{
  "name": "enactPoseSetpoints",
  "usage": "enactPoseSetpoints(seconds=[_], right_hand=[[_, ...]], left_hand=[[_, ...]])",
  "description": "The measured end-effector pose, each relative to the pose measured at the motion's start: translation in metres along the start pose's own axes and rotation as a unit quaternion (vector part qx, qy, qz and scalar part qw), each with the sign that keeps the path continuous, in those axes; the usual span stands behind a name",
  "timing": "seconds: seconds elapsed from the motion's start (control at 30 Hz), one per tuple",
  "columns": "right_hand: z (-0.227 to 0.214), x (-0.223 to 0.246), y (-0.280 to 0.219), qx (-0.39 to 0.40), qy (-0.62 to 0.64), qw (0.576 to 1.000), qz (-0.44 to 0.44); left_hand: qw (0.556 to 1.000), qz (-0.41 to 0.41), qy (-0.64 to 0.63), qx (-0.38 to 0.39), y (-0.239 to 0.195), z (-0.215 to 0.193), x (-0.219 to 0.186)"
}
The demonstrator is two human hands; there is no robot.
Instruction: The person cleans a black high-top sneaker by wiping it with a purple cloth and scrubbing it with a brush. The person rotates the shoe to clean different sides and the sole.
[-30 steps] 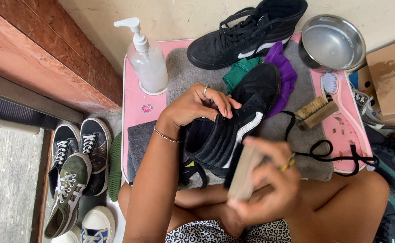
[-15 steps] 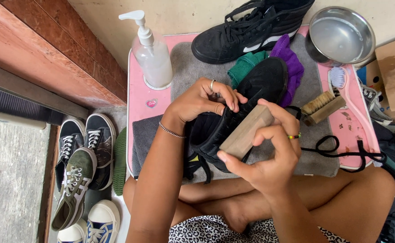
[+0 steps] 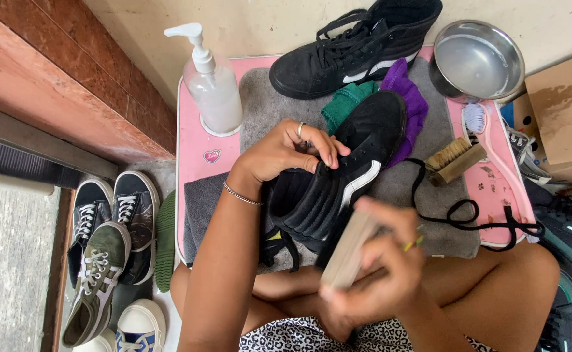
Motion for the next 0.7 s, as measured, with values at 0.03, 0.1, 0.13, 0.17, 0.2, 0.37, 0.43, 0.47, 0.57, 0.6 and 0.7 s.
enactPoseSetpoints(seconds=[0.03,0.1,0.13,0.17,0.2,0.37,0.43,0.47,0.57,0.6,0.7], right_hand=[[0.005,0.012,-0.012,0.041,0.018,0.998,-0.040],[0.000,-0.002,-0.013,0.046,0.036,0.997,-0.041],[-0.002,-0.009,-0.013,0.052,0.055,0.996,-0.045],[-0.009,-0.028,-0.007,0.053,0.054,0.996,-0.043],[-0.020,-0.053,0.000,0.025,0.009,1.000,-0.008],[-0.053,-0.102,0.020,0.012,-0.140,0.990,0.030],[-0.046,-0.104,0.024,0.074,-0.172,0.982,0.006],[-0.047,-0.109,0.023,0.074,-0.174,0.982,0.007],[-0.046,-0.128,0.029,0.099,-0.122,0.987,0.029],[-0.052,-0.143,0.034,0.082,-0.178,0.977,0.088],[-0.049,-0.178,0.058,0.085,-0.252,0.951,0.159]], left_hand=[[1.000,0.000,-0.003,-0.002,-0.003,0.001,0.001],[1.000,-0.001,-0.002,-0.004,-0.003,0.001,0.002],[1.000,-0.001,-0.001,-0.007,-0.003,0.000,0.002],[1.000,-0.001,-0.002,-0.007,-0.003,0.001,0.002],[1.000,-0.001,-0.004,-0.008,-0.003,0.001,0.001],[1.000,0.011,-0.009,-0.008,-0.004,-0.001,-0.002],[1.000,0.022,-0.010,-0.011,-0.004,-0.003,-0.003],[1.000,0.023,-0.011,-0.009,-0.005,-0.003,-0.003],[0.999,0.042,-0.003,-0.023,-0.008,-0.009,-0.007],[0.999,0.048,-0.005,-0.021,-0.008,-0.010,-0.007],[0.998,0.055,-0.008,-0.020,-0.008,-0.011,-0.008]])
Point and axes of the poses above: each hand's wrist, its own y-axis towards the middle knuckle, its own z-axis out of the palm, x = y × z, the point moved 7 cm from there along y, towards the middle knuckle, and after that the axes turned 4 degrees about -x, right-handed, at the moved point
